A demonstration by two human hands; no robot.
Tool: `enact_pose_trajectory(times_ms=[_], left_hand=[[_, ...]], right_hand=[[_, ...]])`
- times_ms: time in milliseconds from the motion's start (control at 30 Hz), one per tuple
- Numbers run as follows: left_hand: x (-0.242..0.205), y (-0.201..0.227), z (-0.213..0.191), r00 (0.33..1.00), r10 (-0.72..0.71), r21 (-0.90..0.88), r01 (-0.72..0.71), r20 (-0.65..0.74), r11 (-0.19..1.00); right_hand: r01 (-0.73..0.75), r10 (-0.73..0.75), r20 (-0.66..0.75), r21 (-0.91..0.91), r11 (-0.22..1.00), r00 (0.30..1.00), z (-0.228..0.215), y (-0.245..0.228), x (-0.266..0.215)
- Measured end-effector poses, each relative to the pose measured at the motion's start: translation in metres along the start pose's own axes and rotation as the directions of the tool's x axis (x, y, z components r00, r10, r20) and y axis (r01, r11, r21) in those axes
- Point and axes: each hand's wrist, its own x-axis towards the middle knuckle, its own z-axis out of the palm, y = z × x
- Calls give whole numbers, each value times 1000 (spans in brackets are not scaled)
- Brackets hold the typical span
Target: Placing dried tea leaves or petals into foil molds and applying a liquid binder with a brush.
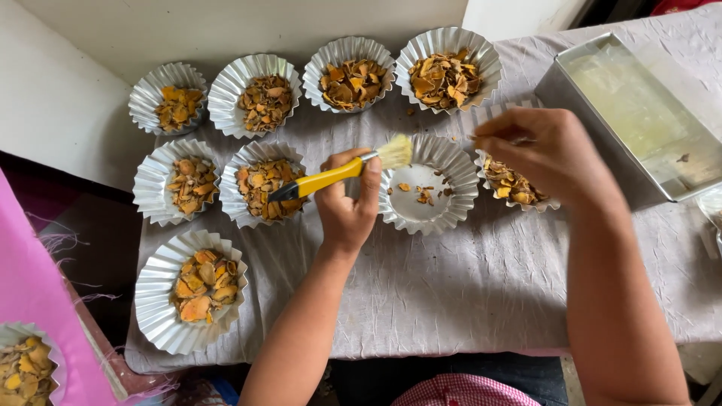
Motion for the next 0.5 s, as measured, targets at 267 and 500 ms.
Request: enact_pose_trajectory(times_ms=[267, 500], left_hand=[[-1, 9, 8, 927, 236, 131, -283, 291, 950], [0, 3, 9, 934, 209, 203, -273, 289, 940]], right_hand=[[-90, 72, -58, -435, 896, 996, 4, 12, 3], [174, -329, -107, -678, 715, 938, 51, 74, 34]])
